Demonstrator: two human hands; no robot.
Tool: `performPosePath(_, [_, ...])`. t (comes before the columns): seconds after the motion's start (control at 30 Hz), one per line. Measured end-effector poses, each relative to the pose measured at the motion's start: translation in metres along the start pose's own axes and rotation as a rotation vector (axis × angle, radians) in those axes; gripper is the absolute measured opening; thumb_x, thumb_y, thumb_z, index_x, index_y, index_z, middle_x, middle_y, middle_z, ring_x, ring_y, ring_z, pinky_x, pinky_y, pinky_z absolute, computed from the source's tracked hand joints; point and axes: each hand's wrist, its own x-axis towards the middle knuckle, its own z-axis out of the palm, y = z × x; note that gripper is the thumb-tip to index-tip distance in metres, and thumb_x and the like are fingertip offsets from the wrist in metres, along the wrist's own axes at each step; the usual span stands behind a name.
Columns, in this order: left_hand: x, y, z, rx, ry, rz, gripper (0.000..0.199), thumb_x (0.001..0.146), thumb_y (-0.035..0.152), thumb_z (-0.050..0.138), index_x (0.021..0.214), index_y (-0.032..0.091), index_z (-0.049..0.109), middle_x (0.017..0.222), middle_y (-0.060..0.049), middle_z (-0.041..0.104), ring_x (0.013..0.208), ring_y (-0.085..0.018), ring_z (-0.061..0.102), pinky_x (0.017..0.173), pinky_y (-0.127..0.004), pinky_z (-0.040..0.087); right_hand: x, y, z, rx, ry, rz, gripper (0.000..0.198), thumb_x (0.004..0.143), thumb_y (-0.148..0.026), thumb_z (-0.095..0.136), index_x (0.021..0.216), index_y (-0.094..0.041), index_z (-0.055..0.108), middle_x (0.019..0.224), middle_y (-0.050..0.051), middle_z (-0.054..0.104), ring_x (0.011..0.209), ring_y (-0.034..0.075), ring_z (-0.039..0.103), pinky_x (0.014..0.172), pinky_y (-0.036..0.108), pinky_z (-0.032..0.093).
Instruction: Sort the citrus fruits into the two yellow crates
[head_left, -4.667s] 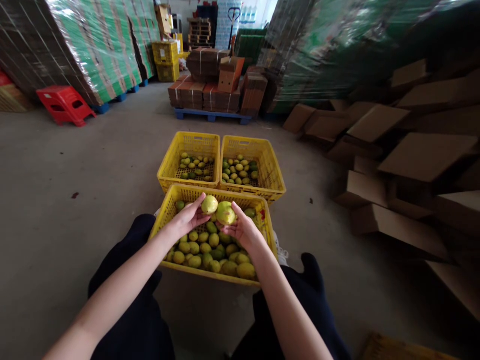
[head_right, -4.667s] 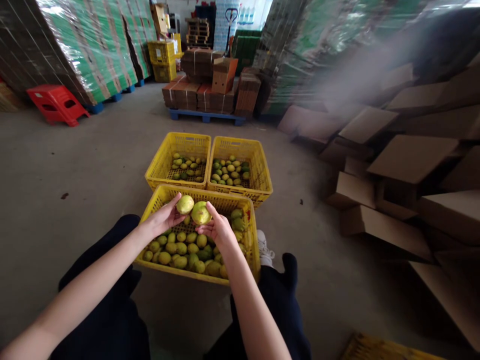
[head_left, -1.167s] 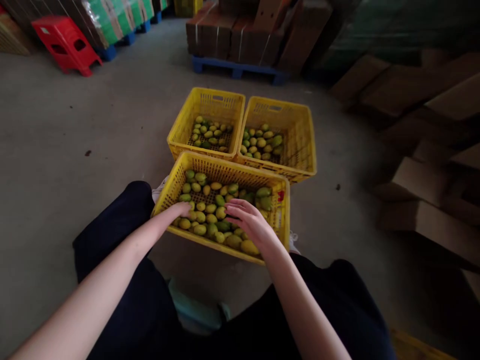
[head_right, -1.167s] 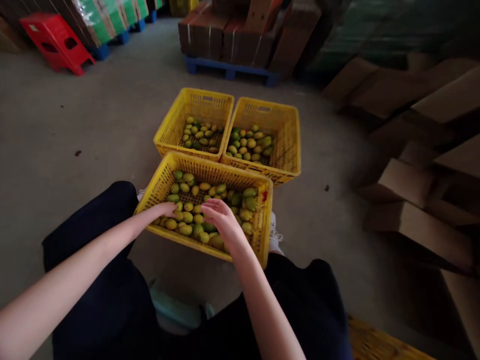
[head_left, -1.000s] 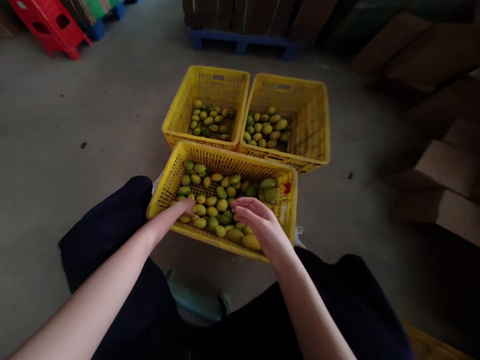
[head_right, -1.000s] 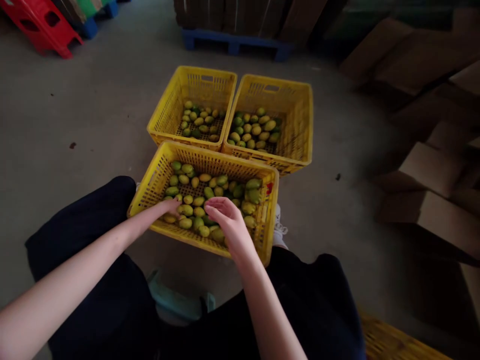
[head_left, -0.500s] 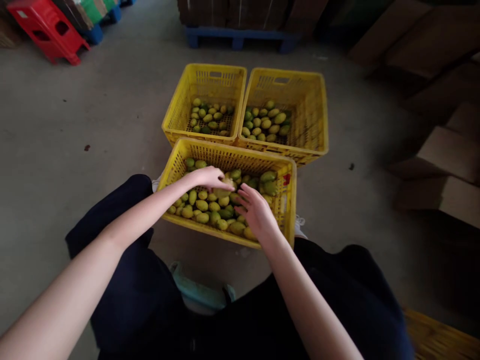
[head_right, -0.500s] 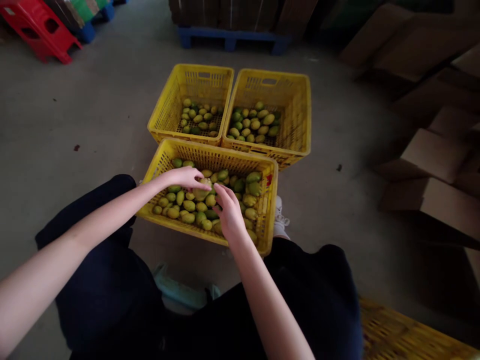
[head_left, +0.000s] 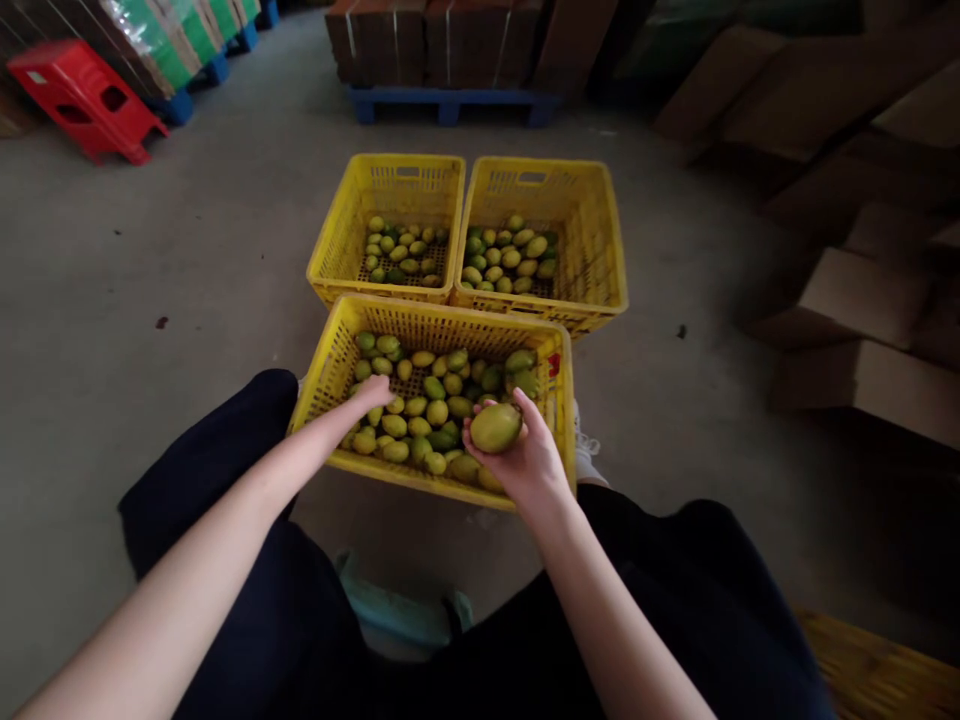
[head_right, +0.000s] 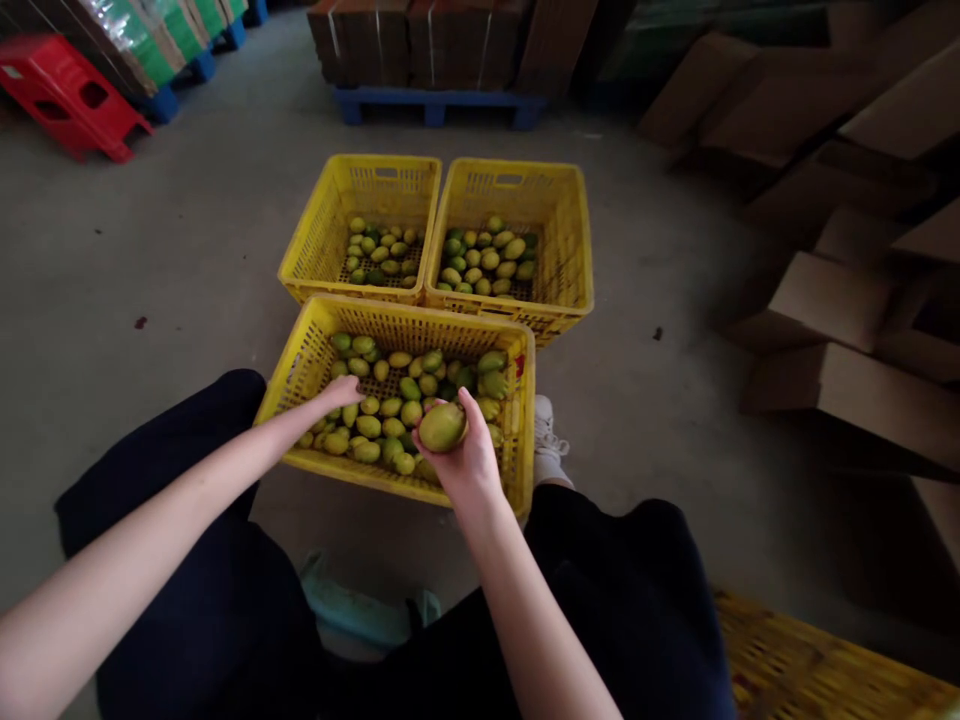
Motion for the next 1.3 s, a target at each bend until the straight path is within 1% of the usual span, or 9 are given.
performPosePath(0.2, [0.026,0.000,0.056,0.127,-0.059,-0.035,0.052,0.079,0.030,0.069,0.125,0.014,0.053,0.133,-0.023,0.054,0.121,-0.031,0.054,0.091,-0.038,0.046,-0.002,-0.008,-0.011,0.064,0.003,-0.036,0.027,0.073,-0.046,0.071,0.080,-0.021,0.061,0.073,0.001,0.068,0.069,0.017,0.066,0.065,0.031,0.056])
performPosePath(0.43, [0.028,0.008,0.060,0.167,-0.031,0.031,0.034,0.090,0.032,0.058,0.118,0.013,0.059,0.118,-0.014,0.062,0.106,-0.025,0.061,0.089,-0.043,0.051,-0.018,-0.005,0.006,0.095,-0.031,0.005,0.028,0.077,-0.046,0.067,0.083,-0.020,0.061,0.072,0.002,0.069,0.067,0.017,0.066,0.066,0.032,0.054])
performPosePath(0.53, [0.025,0.012,0.030,0.099,0.056,0.041,0.035,0.089,0.033,0.055,0.117,0.012,0.060,0.113,-0.019,0.067,0.107,-0.030,0.062,0.086,-0.040,0.050,-0.026,-0.010,0.009,0.064,-0.130,-0.032,0.023,0.074,-0.040,0.070,0.085,-0.020,0.062,0.076,0.003,0.070,0.072,0.018,0.067,0.069,0.032,0.054])
performPosePath(0.63, [0.011,0.026,-0.027,-0.003,0.187,0.129,0.043,0.089,0.038,0.052,0.128,0.020,0.054,0.125,-0.013,0.064,0.115,-0.028,0.059,0.093,-0.039,0.048,-0.035,-0.017,0.010,0.035,-0.196,-0.100,0.021,0.073,-0.037,0.069,0.085,-0.020,0.063,0.079,0.003,0.070,0.074,0.018,0.067,0.071,0.032,0.054])
performPosePath(0.73, [-0.032,0.048,-0.087,-0.137,0.300,0.307,0.052,0.084,0.043,0.058,0.133,0.029,0.050,0.133,-0.005,0.061,0.118,-0.025,0.057,0.097,-0.035,0.046,-0.046,-0.024,0.012,-0.030,-0.293,-0.163,0.023,0.072,-0.040,0.063,0.086,-0.021,0.065,0.084,0.005,0.070,0.076,0.020,0.067,0.069,0.033,0.054])
performPosePath(0.83, [-0.094,0.068,-0.116,-0.669,0.392,0.599,0.054,0.075,0.043,0.065,0.124,0.021,0.057,0.126,-0.007,0.065,0.113,-0.025,0.060,0.098,-0.034,0.047,-0.058,-0.031,0.015,-0.114,-0.416,-0.210,0.026,0.072,-0.039,0.058,0.090,-0.022,0.066,0.091,0.007,0.072,0.082,0.022,0.067,0.069,0.033,0.055])
performPosePath(0.97, [-0.144,0.071,-0.089,-1.053,0.406,0.638,0.058,0.075,0.047,0.058,0.124,0.015,0.056,0.123,-0.012,0.066,0.109,-0.026,0.063,0.091,-0.036,0.052,-0.064,-0.034,0.017,-0.220,-0.464,-0.351,0.032,0.067,-0.037,0.066,0.094,-0.020,0.067,0.089,0.007,0.073,0.071,0.021,0.068,0.052,0.028,0.051])
performPosePath(1.13, [-0.130,0.062,-0.046,-1.175,0.455,0.577,0.064,0.071,0.051,0.057,0.122,0.011,0.057,0.120,-0.015,0.067,0.106,-0.029,0.064,0.088,-0.038,0.054,-0.052,-0.022,0.027,-0.359,-0.419,-0.462,0.038,0.065,-0.047,0.073,0.087,-0.017,0.067,0.072,0.005,0.070,0.054,0.018,0.063,0.041,0.024,0.043])
performPosePath(1.3, [-0.124,0.061,-0.053,-1.308,0.450,0.666,0.066,0.065,0.051,0.072,0.119,0.016,0.058,0.121,-0.011,0.067,0.108,-0.028,0.063,0.092,-0.036,0.052,-0.045,-0.002,0.041,-0.571,-0.341,-0.591,0.032,0.072,-0.046,0.072,0.093,-0.021,0.070,0.079,0.000,0.069,0.066,0.016,0.061,0.050,0.023,0.046])
